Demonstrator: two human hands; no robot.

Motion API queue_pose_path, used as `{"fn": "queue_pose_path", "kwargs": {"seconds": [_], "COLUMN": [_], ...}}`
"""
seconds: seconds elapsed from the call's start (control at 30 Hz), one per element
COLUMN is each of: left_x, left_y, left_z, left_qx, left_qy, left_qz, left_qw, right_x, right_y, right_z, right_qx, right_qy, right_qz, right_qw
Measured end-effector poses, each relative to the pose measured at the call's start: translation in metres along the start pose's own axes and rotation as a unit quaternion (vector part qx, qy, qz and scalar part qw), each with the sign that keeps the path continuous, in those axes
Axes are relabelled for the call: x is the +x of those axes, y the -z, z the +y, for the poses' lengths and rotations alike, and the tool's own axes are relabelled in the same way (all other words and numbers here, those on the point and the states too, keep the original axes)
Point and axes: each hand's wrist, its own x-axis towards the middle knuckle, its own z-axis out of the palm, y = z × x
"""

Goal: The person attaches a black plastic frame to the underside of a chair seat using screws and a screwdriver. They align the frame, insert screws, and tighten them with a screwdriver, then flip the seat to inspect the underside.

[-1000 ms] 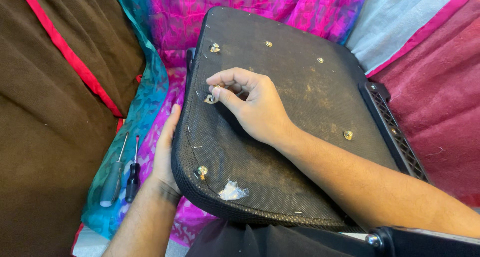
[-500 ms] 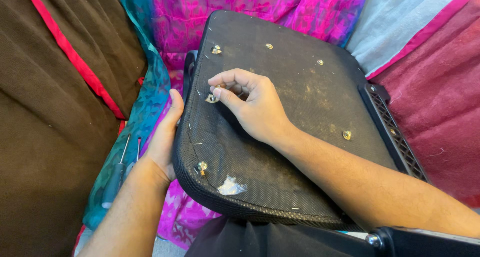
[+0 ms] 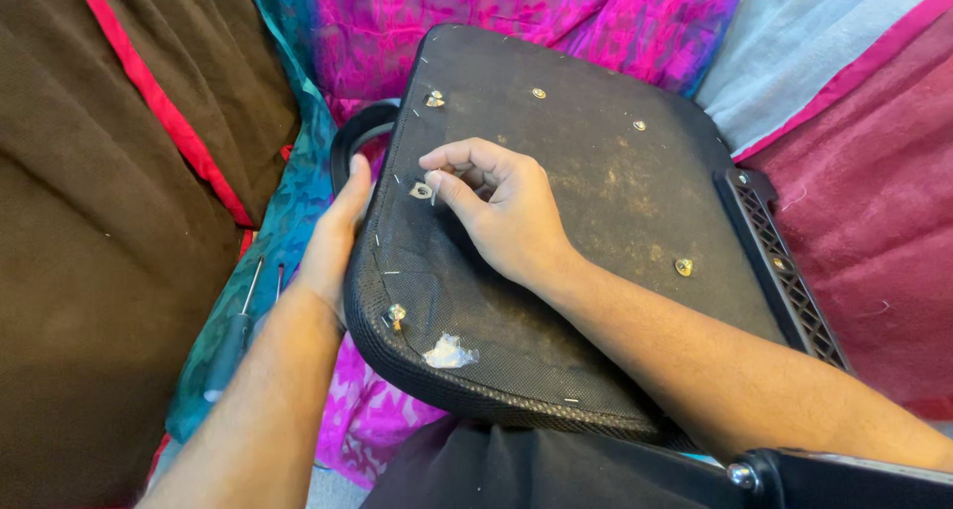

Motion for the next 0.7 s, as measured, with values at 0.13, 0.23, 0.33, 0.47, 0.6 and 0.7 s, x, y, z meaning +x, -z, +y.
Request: {"fn": "queue_pose_path", "kwargs": {"seconds": [0.13,0.23,0.33,0.47,0.6,0.7], "left_x": [0.004,0.007,0.009,0.008,0.005,0.004], "left_y": [-0.016,-0.026,-0.033,-0.038,-0.041,-0.039], "left_z": [0.021,0.023,0.020,0.020,0.017,0.014], "left_qx": [0.247,0.388,0.418,0.450,0.435,0.438], "left_qy": [-0.032,-0.015,-0.041,-0.065,-0.069,-0.099], "left_qz": [0.154,0.188,0.176,0.201,0.217,0.209], "left_qw": [0.956,0.902,0.891,0.868,0.871,0.869], "right_x": [-0.001,-0.001,-0.002,0.002,0.008,0.010], "right_y": [-0.011,-0.016,-0.012,-0.004,-0.001,0.000], "right_z": [0.006,0.011,0.016,0.020,0.021,0.019], "right_qx": [0.002,-0.011,-0.016,-0.024,0.047,0.067], "right_qy": [-0.001,-0.005,-0.014,-0.004,-0.021,-0.027], "right_qz": [0.022,0.039,0.065,0.090,0.080,0.054], "right_qw": [1.000,0.999,0.998,0.996,0.995,0.996]}}
